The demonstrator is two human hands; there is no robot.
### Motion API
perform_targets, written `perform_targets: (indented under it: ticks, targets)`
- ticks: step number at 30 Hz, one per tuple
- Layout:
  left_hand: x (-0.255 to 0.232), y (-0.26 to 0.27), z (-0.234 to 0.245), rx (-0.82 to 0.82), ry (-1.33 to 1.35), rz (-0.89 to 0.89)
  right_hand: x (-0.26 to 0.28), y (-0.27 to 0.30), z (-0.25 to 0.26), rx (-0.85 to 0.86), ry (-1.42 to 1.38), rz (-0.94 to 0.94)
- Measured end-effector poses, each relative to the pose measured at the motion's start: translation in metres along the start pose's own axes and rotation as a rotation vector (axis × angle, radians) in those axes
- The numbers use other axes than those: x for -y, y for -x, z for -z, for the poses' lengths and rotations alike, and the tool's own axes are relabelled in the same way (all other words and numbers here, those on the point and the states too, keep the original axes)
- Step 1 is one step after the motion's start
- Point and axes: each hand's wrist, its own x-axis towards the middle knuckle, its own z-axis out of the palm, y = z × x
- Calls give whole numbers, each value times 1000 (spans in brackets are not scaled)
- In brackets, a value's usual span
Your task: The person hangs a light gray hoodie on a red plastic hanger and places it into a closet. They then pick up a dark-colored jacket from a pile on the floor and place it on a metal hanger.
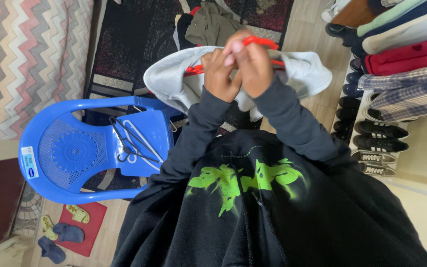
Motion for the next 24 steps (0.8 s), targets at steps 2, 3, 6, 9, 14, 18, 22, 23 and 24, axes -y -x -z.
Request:
perform_targets:
  ticks: [2,3,6,9,14,18,22,23,24]
  targets:
    - [0,3,12,-31,-76,-85,-6,0,8,-87,-20,5]
    - [0,4,20,-47,-112,-130,-9,-1,14,-129,4,38]
    - [11,7,51,-100,-276,-82,-10,-1,35,-209,-25,74]
    - [22,12,67,-139,-454,-18,-6,0,43,-219,-63,127]
    - [24,16,59,-144,-435,95,5,2,42,-226,-55,122]
    - [22,11,64,-184,-365,24,8,3,37,-235,20,154]
    - [16,-3,65,-264,-298,-35,9,6,29,-298,164,210]
    - [13,-6,66,-273,-281,-36,10,8,27,-311,242,228]
    - [10,-9,67,-283,-264,-35,11,10,26,-324,320,244]
